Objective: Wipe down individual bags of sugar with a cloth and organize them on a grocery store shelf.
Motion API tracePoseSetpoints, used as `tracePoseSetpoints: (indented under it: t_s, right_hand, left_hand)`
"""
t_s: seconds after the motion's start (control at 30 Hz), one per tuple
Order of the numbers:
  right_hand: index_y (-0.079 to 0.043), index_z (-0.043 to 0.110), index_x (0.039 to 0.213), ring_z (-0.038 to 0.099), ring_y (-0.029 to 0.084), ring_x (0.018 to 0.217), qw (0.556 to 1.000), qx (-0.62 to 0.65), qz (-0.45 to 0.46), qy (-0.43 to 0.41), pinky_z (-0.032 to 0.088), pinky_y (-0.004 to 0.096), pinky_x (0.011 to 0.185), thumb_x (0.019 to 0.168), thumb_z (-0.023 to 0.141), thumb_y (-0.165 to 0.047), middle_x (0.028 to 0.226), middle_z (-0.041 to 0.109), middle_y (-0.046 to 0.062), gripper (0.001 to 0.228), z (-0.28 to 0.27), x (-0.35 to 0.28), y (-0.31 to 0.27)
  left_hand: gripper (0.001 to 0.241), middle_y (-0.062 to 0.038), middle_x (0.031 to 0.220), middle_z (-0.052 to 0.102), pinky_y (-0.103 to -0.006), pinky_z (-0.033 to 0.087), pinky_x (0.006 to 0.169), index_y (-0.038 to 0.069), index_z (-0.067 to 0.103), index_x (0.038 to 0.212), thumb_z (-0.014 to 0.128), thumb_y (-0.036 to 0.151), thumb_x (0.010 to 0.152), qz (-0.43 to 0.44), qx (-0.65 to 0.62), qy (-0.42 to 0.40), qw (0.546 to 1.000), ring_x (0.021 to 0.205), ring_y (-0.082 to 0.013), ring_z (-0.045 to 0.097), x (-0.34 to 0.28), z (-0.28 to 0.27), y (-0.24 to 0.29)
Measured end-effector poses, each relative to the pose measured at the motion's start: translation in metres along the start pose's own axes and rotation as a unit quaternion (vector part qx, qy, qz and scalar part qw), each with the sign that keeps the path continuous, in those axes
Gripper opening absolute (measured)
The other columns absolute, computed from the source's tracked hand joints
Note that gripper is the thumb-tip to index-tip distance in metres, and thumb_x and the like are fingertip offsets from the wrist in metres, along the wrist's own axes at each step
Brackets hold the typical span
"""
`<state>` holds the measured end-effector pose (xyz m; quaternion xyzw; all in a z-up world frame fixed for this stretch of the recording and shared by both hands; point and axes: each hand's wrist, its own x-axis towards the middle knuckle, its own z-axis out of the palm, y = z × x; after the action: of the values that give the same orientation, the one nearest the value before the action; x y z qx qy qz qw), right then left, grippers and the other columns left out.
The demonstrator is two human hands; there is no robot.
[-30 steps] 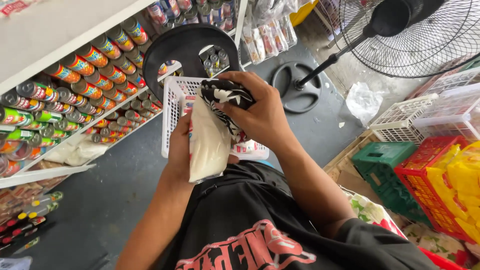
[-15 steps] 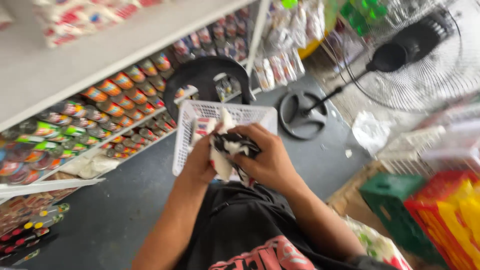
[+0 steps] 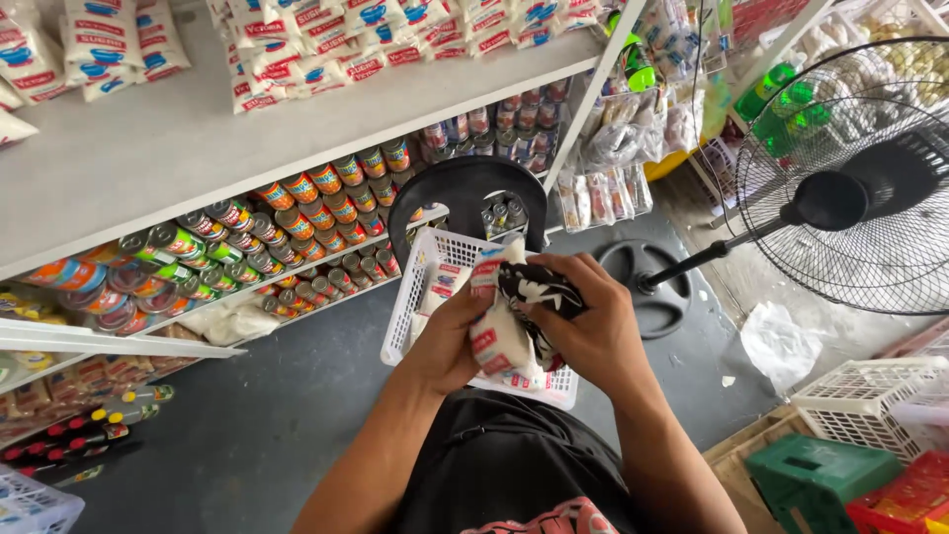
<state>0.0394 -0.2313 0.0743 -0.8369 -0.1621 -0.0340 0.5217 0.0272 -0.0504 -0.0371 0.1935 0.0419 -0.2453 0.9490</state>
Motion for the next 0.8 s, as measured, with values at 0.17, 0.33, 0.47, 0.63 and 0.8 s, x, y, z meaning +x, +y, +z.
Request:
tracePoseSetpoints:
  t_s: [0.17, 0.33, 0.47, 0.63, 0.8]
  right_hand:
    - [-0.003, 0.071, 0.119, 0.072, 0.019, 0.092, 0.997, 0.007, -0.025, 0.073, 0.056, 0.03, 0.082, 0.079, 0.079, -0.005, 0.104, 0.072, 0.01, 0.041, 0.007, 0.015, 0.012]
    - [-0.003, 0.072, 0.118, 0.072, 0.019, 0.091, 0.998, 0.013, -0.051, 0.035, 0.056, 0.03, 0.082, 0.078, 0.077, -0.003, 0.101, 0.071, 0.01, 0.04, 0.013, 0.005, 0.019]
    - [-0.003, 0.073, 0.119, 0.069, 0.019, 0.09, 0.997, 0.052, -0.006, -0.057, 0.054, 0.031, 0.081, 0.078, 0.077, -0.003, 0.099, 0.072, 0.009, 0.041, 0.001, -0.006, 0.033]
    - [-0.002, 0.072, 0.119, 0.069, 0.02, 0.098, 0.988, 0.075, -0.085, -0.108, 0.054, 0.032, 0.088, 0.075, 0.077, -0.003, 0.104, 0.072, 0.01, 0.045, -0.02, -0.013, 0.029]
    - [-0.002, 0.071, 0.118, 0.071, 0.021, 0.098, 0.982, 0.071, -0.131, -0.117, 0.055, 0.032, 0.087, 0.072, 0.077, -0.003, 0.107, 0.071, 0.01, 0.046, -0.014, -0.001, 0.02]
  left_hand:
    - [0.047, -0.011, 0.123, 0.068, -0.0414, 0.06, 0.092, 0.006, 0.054, 0.139, 0.058, 0.036, 0.103, 0.052, 0.123, 0.041, 0.99, 0.108, -0.0236, 0.07, 0.006, 0.005, 0.005]
    - [0.051, -0.011, 0.116, 0.071, -0.0413, 0.062, 0.084, 0.005, 0.057, 0.135, 0.054, 0.046, 0.104, 0.066, 0.097, 0.066, 0.991, 0.099, -0.0238, 0.072, 0.021, 0.002, 0.011]
    - [0.054, -0.008, 0.113, 0.071, -0.0392, 0.062, 0.081, 0.009, 0.06, 0.134, 0.053, 0.051, 0.101, 0.097, 0.103, 0.121, 0.983, 0.096, -0.0203, 0.072, 0.033, 0.0, 0.024]
    - [0.053, -0.005, 0.106, 0.069, -0.0387, 0.061, 0.075, 0.01, 0.062, 0.132, 0.055, 0.054, 0.104, 0.112, 0.112, 0.112, 0.981, 0.089, -0.0184, 0.069, 0.052, -0.024, 0.033]
    - [0.057, -0.007, 0.1, 0.072, -0.0379, 0.061, 0.071, 0.008, 0.065, 0.126, 0.052, 0.058, 0.102, 0.049, 0.095, 0.126, 0.986, 0.085, -0.0199, 0.071, 0.042, 0.001, 0.025]
